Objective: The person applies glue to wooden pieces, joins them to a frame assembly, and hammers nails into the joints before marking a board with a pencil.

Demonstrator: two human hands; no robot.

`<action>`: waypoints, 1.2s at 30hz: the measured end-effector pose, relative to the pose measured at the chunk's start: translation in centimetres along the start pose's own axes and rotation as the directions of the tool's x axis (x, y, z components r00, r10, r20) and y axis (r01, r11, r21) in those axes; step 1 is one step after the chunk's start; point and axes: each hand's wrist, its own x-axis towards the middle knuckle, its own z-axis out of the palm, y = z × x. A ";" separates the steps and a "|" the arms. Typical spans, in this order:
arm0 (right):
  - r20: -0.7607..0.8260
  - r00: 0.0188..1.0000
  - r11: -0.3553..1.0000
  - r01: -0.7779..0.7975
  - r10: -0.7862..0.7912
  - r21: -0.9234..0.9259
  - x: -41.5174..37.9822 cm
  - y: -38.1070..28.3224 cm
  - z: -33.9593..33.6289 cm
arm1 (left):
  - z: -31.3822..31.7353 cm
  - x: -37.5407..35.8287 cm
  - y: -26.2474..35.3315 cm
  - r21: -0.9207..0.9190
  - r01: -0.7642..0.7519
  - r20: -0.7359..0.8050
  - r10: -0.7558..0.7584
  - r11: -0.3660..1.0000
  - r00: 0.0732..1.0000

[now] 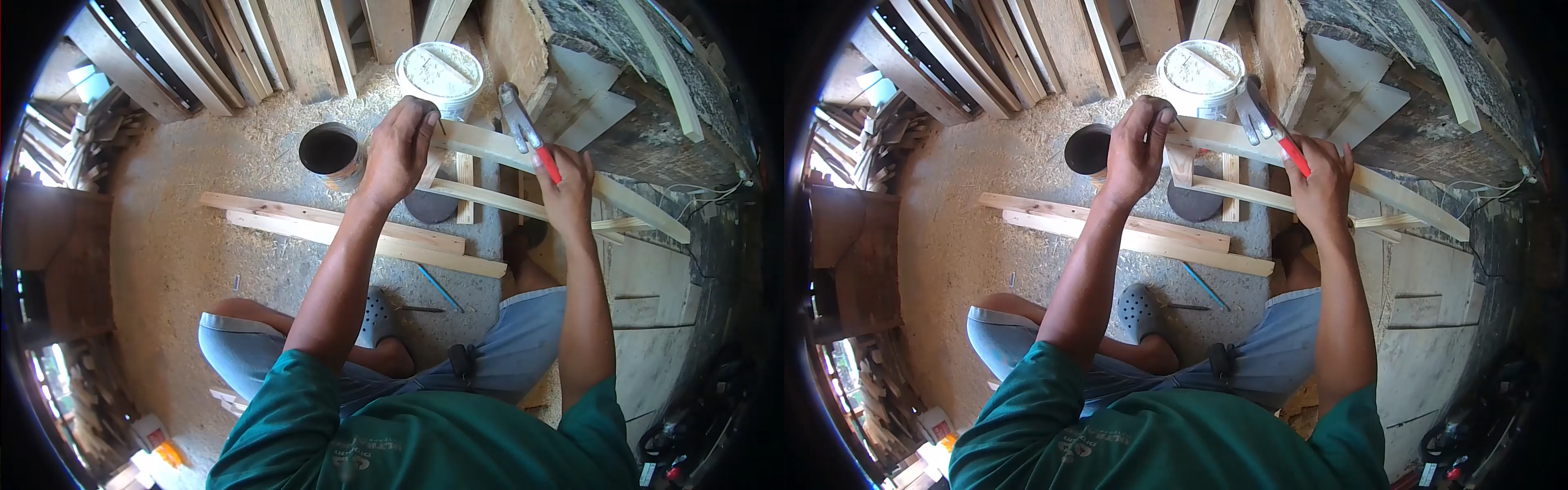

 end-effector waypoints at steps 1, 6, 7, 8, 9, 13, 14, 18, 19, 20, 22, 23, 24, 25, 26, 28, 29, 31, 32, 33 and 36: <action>-0.003 1.000 1.000 0.003 -0.003 -0.003 0.0 -0.1 0.0 | 0.0 0.0 0.0 0.006 0.002 0.002 -0.002 1.000 1.000; -0.016 1.000 1.000 0.009 -0.009 -0.001 -0.1 -0.2 -0.1 | 0.2 -0.1 -0.3 0.085 -0.020 -0.004 0.021 0.996 1.000; -0.013 1.000 1.000 0.007 -0.007 -0.003 -0.1 -0.2 -0.1 | 0.3 -0.1 -0.3 0.085 -0.020 -0.013 0.021 0.996 1.000; -0.010 1.000 1.000 0.004 -0.004 -0.006 -0.1 -0.3 -0.1 | 0.4 -0.1 -0.2 0.084 -0.021 -0.022 0.023 0.996 1.000; -0.008 1.000 1.000 0.002 -0.002 -0.008 -0.1 -0.4 -0.2 | 0.4 -0.1 -0.2 0.083 -0.023 -0.016 0.025 0.996 1.000; 0.001 1.000 1.000 -0.002 0.002 -0.012 0.0 -0.4 -0.2 | 0.3 0.0 -0.3 0.130 -0.072 0.019 0.070 0.989 0.997; 0.000 1.000 1.000 0.000 0.000 -0.013 -0.1 -0.4 -0.2 | 0.3 0.0 -0.3 0.153 -0.094 0.030 0.091 0.984 0.995; -0.014 1.000 1.000 0.014 -0.014 -0.007 -0.1 -0.1 0.1 | 0.5 0.0 -0.4 0.204 -0.183 0.009 0.185 0.962 0.983; -0.017 1.000 1.000 0.015 -0.015 -0.003 0.0 -0.1 0.1 | 0.7 -0.1 -0.6 0.215 -0.185 -0.004 0.191 0.959 0.982; -0.022 1.000 1.000 0.015 -0.015 -0.001 -0.1 -0.2 0.1 | 0.9 -0.1 -0.7 0.223 -0.188 -0.017 0.197 0.956 0.980; -0.027 1.000 1.000 0.014 -0.014 0.001 -0.2 -0.4 0.0 | 1.1 -0.1 -0.5 0.216 -0.210 0.021 0.210 0.954 0.977; -0.029 0.999 1.000 0.015 -0.015 -0.001 -0.2 -0.4 0.1 | 1.1 -0.1 -0.4 0.212 -0.220 0.040 0.216 0.952 0.975; -0.031 0.999 1.000 0.018 -0.018 -0.003 -0.2 -0.3 0.0 | 1.1 0.0 -0.5 0.228 -0.216 0.059 0.208 0.949 0.976; -0.024 1.000 1.000 0.011 -0.011 -0.006 -0.3 -0.3 0.1 | 1.0 0.0 -0.7 0.245 -0.212 0.078 0.198 0.946 0.977; -0.019 1.000 1.000 0.006 -0.006 -0.008 -0.2 -0.2 0.1 | 0.8 0.1 -0.8 0.265 -0.210 0.096 0.191 0.941 0.977; -0.021 1.000 1.000 0.008 -0.008 -0.008 0.0 -0.3 0.2 | 0.9 0.1 -0.6 0.245 -0.221 0.063 0.212 0.944 0.975; -0.024 1.000 1.000 0.012 -0.012 -0.008 0.0 -0.4 0.1 | 0.8 0.0 -0.6 0.235 -0.228 0.048 0.223 0.945 0.974; -0.025 1.000 1.000 0.014 -0.015 -0.008 -0.2 -0.5 0.0 | 0.4 -0.9 -1.4 0.134 -0.075 0.020 0.073 0.988 0.997; -0.025 1.000 1.000 0.014 -0.014 -0.009 -0.3 -0.5 0.0 | 0.7 -1.9 -2.1 -0.014 0.045 -0.068 -0.046 0.999 0.997; -0.027 1.000 1.000 0.014 -0.014 -0.010 -0.2 -0.4 -0.1 | 1.0 -2.7 -3.1 -0.171 0.147 -0.137 -0.172 0.974 0.976; -0.028 1.000 1.000 0.014 -0.014 -0.012 -0.2 -0.7 -0.3 | 3.1 -5.4 -5.7 -0.348 0.371 0.166 -0.332 0.861 0.928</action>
